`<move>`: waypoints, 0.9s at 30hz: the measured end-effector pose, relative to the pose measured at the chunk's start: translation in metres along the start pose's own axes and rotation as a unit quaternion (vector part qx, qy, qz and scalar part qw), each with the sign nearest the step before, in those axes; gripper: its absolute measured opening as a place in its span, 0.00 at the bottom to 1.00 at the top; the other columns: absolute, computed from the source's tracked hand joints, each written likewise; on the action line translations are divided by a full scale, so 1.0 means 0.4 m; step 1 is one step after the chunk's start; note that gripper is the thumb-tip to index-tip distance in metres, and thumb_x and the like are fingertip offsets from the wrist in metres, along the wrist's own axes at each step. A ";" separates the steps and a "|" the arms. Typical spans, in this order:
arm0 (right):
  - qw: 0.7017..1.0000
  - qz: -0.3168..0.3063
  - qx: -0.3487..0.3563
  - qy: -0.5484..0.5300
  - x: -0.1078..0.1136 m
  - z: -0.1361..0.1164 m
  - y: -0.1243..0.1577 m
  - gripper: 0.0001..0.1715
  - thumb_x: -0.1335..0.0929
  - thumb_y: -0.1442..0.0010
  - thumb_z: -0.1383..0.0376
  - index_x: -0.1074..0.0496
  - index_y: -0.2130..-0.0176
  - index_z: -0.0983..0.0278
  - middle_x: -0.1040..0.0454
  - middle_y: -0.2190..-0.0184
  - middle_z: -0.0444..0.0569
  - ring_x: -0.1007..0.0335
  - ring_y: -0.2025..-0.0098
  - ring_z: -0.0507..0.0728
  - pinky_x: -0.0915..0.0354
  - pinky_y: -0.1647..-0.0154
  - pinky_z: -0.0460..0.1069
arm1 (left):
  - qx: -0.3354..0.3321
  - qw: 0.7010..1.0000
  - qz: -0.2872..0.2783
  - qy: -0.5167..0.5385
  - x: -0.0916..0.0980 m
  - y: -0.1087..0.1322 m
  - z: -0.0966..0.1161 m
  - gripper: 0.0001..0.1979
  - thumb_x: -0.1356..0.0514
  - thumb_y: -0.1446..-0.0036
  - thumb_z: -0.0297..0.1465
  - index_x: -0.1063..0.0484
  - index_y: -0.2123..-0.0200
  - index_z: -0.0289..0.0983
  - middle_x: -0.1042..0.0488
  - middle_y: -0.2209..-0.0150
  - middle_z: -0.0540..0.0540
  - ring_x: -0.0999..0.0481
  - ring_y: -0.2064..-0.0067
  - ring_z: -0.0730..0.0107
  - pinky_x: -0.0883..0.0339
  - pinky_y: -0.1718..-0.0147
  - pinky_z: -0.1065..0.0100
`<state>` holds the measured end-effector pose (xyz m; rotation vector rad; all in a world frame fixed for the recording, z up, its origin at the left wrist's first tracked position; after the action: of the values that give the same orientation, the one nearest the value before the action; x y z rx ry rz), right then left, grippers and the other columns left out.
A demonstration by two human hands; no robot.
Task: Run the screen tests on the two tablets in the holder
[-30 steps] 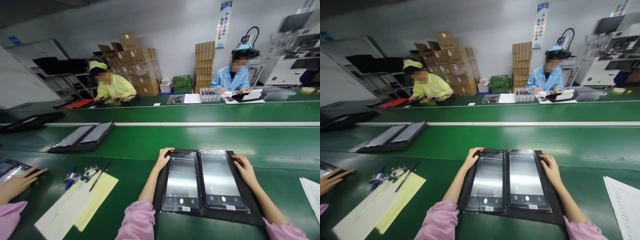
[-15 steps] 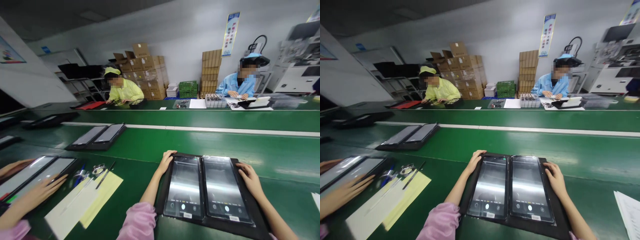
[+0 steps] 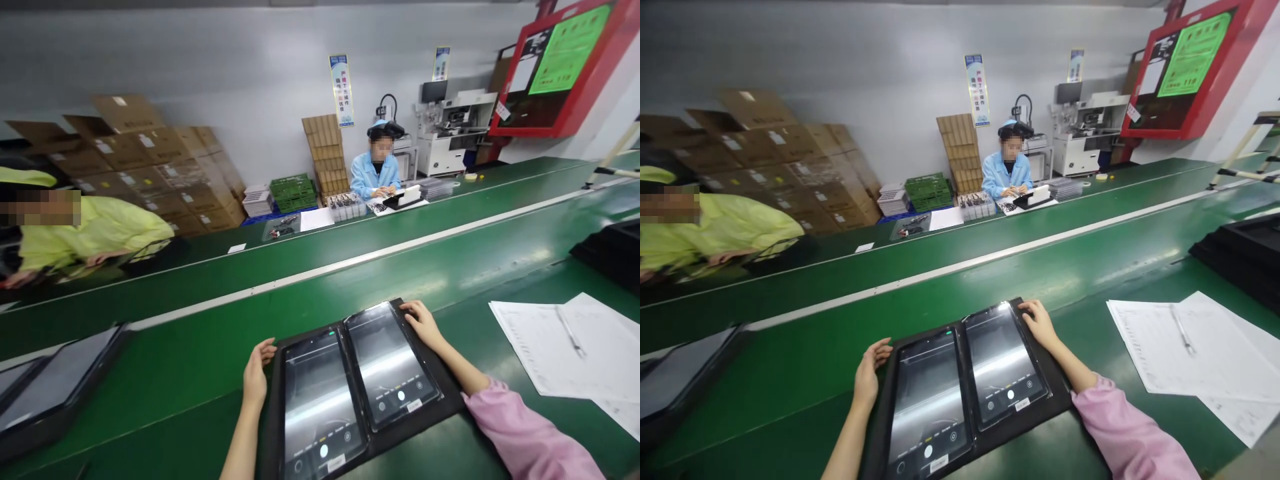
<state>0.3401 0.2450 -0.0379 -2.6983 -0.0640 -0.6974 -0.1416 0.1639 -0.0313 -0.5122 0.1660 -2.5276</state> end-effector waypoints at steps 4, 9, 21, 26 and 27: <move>0.999 -0.024 -0.008 0.045 -0.004 0.003 -0.011 0.22 0.39 0.43 0.71 0.26 0.52 0.60 0.32 0.55 0.51 0.32 0.50 0.60 0.33 0.45 0.56 | -0.011 0.999 -0.015 -0.040 -0.010 -0.001 -0.007 0.35 0.53 0.50 0.65 0.22 0.64 0.45 0.20 0.61 0.42 0.24 0.60 0.53 0.28 0.62 0.53; 0.989 -0.064 -0.011 0.135 -0.029 -0.025 -0.081 0.26 0.39 0.40 0.71 0.27 0.46 0.57 0.33 0.53 0.54 0.38 0.48 0.64 0.39 0.44 0.62 | -0.058 0.997 -0.022 -0.054 -0.020 0.007 0.013 0.33 0.55 0.46 0.62 0.21 0.64 0.47 0.22 0.60 0.43 0.24 0.56 0.51 0.29 0.53 0.48; 0.948 -0.226 0.111 0.194 -0.120 -0.157 -0.116 0.20 0.42 0.27 0.56 0.25 0.51 0.57 0.29 0.55 0.53 0.38 0.50 0.63 0.42 0.47 0.60 | -0.131 0.985 -0.064 -0.091 -0.037 0.027 0.051 0.24 0.57 0.38 0.54 0.24 0.60 0.52 0.23 0.56 0.46 0.26 0.48 0.53 0.32 0.45 0.48; 0.950 -0.232 0.111 0.175 -0.113 -0.151 -0.122 0.24 0.45 0.26 0.58 0.24 0.58 0.59 0.28 0.57 0.52 0.35 0.52 0.62 0.40 0.48 0.58 | -0.136 0.983 -0.075 -0.102 -0.044 0.033 0.055 0.23 0.59 0.36 0.50 0.26 0.60 0.51 0.22 0.54 0.48 0.27 0.46 0.54 0.32 0.44 0.50; 0.952 -0.230 0.110 0.170 -0.113 -0.151 -0.123 0.23 0.45 0.26 0.58 0.24 0.56 0.59 0.28 0.56 0.52 0.34 0.52 0.62 0.40 0.48 0.58 | -0.130 0.983 -0.075 -0.106 -0.044 0.033 0.054 0.23 0.59 0.36 0.50 0.26 0.60 0.51 0.22 0.54 0.48 0.27 0.46 0.54 0.32 0.44 0.50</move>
<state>0.2662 0.2721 0.0056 -2.3254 -0.6572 -1.2003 -0.1128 0.1621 -0.0201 -0.9236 0.3948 -2.5879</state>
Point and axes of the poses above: each hand's wrist, its own y-axis away from the middle knuckle, its own x-axis out of the back of the hand, z = x × y, the point moved 6 cm from there along -y, towards the middle knuckle
